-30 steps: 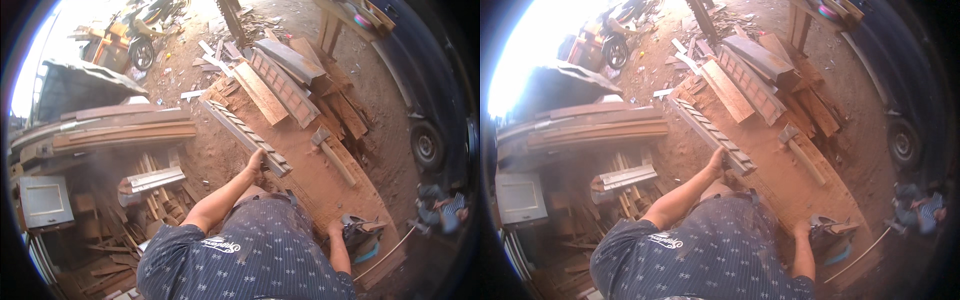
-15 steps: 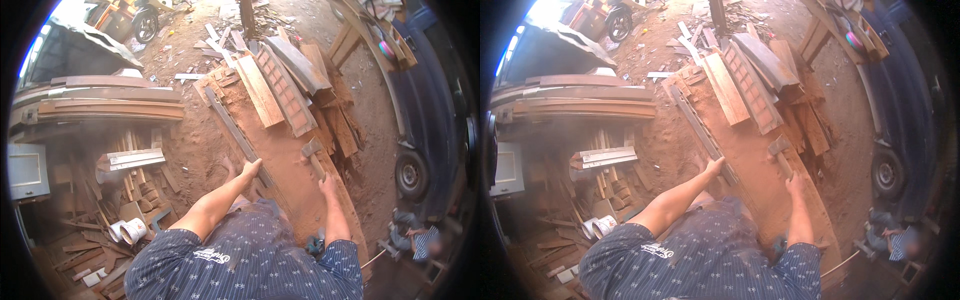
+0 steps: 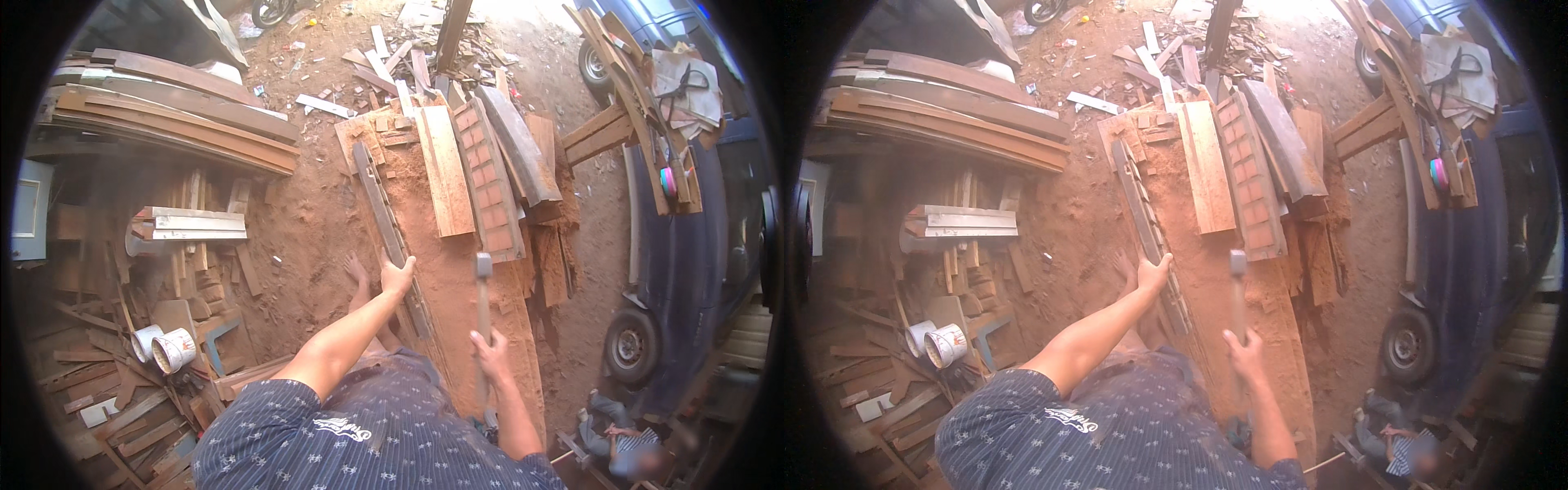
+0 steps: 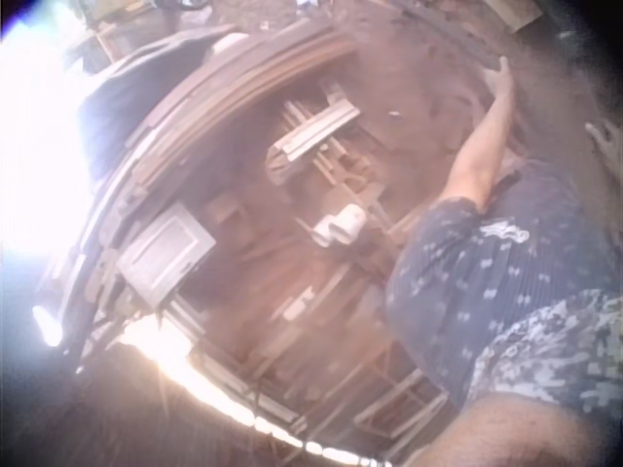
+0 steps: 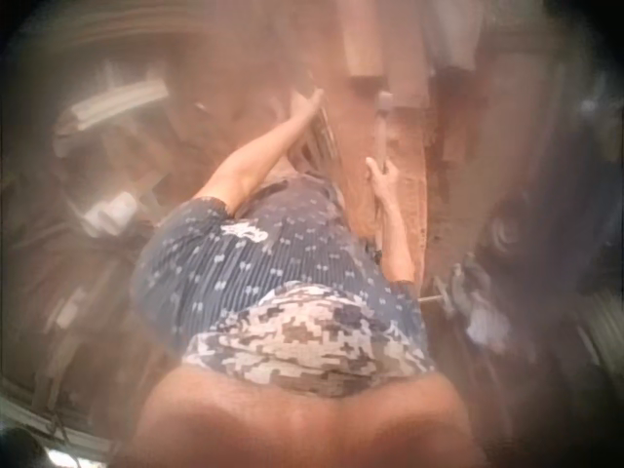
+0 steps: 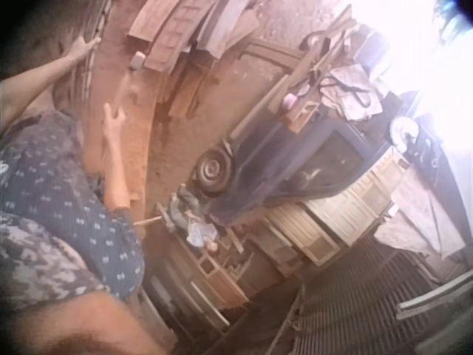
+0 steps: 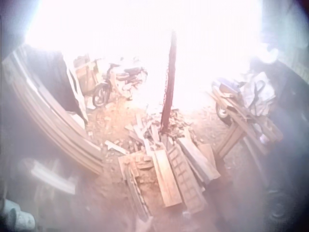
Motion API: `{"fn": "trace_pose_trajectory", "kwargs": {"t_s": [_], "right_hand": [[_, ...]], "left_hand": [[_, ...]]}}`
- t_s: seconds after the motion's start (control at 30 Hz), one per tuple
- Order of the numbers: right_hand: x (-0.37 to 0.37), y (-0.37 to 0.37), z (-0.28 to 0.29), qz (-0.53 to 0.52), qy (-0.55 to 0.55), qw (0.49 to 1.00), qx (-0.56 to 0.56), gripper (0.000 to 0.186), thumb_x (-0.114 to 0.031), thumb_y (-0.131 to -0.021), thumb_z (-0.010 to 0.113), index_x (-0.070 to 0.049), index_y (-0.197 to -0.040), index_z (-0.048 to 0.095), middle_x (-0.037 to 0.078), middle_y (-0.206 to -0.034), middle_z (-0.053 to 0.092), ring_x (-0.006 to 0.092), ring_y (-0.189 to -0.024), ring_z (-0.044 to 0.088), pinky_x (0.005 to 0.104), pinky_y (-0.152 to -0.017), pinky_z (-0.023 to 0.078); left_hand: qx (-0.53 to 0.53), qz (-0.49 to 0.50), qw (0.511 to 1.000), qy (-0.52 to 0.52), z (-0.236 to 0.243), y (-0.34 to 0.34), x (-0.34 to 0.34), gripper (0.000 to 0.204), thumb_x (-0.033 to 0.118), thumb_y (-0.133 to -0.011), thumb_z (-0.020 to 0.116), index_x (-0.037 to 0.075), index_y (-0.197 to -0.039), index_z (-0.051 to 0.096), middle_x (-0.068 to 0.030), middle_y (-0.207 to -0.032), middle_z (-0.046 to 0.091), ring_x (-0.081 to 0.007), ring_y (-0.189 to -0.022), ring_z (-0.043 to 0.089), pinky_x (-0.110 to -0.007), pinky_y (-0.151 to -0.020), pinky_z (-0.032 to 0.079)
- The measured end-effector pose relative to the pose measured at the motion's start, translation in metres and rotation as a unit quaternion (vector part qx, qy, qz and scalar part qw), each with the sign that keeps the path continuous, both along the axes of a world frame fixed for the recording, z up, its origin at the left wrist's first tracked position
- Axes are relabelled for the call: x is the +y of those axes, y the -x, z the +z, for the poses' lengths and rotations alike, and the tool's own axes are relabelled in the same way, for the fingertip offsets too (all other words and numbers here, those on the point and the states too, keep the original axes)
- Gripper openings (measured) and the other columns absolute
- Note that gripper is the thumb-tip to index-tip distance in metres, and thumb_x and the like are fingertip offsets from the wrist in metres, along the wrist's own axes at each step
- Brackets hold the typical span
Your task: The person uses a circular saw to cut a long wooden plank into smaller sections. They then use a hammer to split the cut pieces into thinner strips. The person handles the wood and tools directly, working in an outdoor area with scattered debris.
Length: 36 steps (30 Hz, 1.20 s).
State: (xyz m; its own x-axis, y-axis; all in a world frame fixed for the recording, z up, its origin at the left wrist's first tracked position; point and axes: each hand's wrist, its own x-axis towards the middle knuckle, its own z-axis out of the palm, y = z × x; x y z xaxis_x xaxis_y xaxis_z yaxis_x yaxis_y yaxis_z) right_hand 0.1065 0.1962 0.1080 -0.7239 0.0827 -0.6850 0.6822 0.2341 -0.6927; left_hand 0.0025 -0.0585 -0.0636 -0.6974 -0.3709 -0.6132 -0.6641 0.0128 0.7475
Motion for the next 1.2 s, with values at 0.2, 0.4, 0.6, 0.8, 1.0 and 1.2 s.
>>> {"fn": "trace_pose_trajectory", "kwargs": {"t_s": [0.2,0.4,0.6,0.8,1.0,1.2], "right_hand": [[-0.123,0.128,-0.039,0.133,-0.041,0.974,0.177,0.034,-0.028,-0.103,0.062,0.001,-0.120,0.061,0.004,-0.078,0.063,0.0124,-0.066,0.060,0.0312,-0.061,0.051],[-0.230,0.225,0.038,0.156,-0.020,0.925,0.346,0.036,-0.024,-0.103,0.059,0.004,-0.125,0.056,0.017,-0.079,0.067,0.0213,-0.068,0.064,0.0387,-0.065,0.053],[-0.267,0.275,-0.006,0.241,-0.119,0.935,0.231,0.043,-0.028,-0.101,0.058,0.004,-0.128,0.052,0.032,-0.104,0.070,0.0489,-0.101,0.068,0.0524,-0.084,0.054],[-0.252,0.290,-0.054,0.303,-0.187,0.929,0.101,0.042,-0.034,-0.101,0.060,0.004,-0.118,0.060,0.034,-0.108,0.069,0.0493,-0.107,0.066,0.0549,-0.092,0.052],[-0.255,0.272,0.010,0.209,-0.092,0.949,0.220,0.042,-0.026,-0.101,0.061,0.005,-0.129,0.055,0.032,-0.100,0.070,0.0482,-0.098,0.069,0.0521,-0.084,0.054],[-0.275,0.291,0.016,0.200,-0.069,0.946,0.244,0.036,-0.020,-0.101,0.059,0.004,-0.128,0.053,0.031,-0.096,0.070,0.0471,-0.094,0.070,0.0500,-0.080,0.055]], "left_hand": [[0.025,0.020,0.997,0.073,-0.003,-0.003,0.004,0.102,0.040,-0.085,0.074,-0.004,-0.159,0.019,-0.0342,-0.153,0.040,-0.0429,-0.139,0.048,-0.045,-0.115,0.039],[-0.020,-0.003,0.998,0.065,0.003,-0.001,-0.004,0.100,0.039,-0.087,0.073,-0.005,-0.158,0.020,-0.0327,-0.154,0.039,-0.0464,-0.141,0.042,-0.048,-0.117,0.037],[-0.013,0.015,0.997,0.068,0.018,0.004,-0.004,0.099,0.039,-0.087,0.072,-0.005,-0.158,0.020,-0.0346,-0.152,0.040,-0.0462,-0.142,0.041,-0.048,-0.117,0.036],[-0.012,-0.003,0.998,0.059,0.025,0.009,-0.004,0.099,0.038,-0.086,0.071,-0.007,-0.157,0.019,-0.0363,-0.150,0.041,-0.0483,-0.141,0.041,-0.049,-0.117,0.036],[-0.017,-0.009,0.997,0.079,0.012,0.003,-0.001,0.098,0.038,-0.086,0.071,-0.005,-0.158,0.020,-0.0367,-0.151,0.039,-0.0495,-0.140,0.041,-0.051,-0.118,0.035],[-0.041,-0.010,0.997,0.065,0.015,0.002,-0.004,0.099,0.039,-0.085,0.072,-0.001,-0.159,0.019,-0.0344,-0.154,0.035,-0.0496,-0.140,0.042,-0.052,-0.116,0.037]]}}
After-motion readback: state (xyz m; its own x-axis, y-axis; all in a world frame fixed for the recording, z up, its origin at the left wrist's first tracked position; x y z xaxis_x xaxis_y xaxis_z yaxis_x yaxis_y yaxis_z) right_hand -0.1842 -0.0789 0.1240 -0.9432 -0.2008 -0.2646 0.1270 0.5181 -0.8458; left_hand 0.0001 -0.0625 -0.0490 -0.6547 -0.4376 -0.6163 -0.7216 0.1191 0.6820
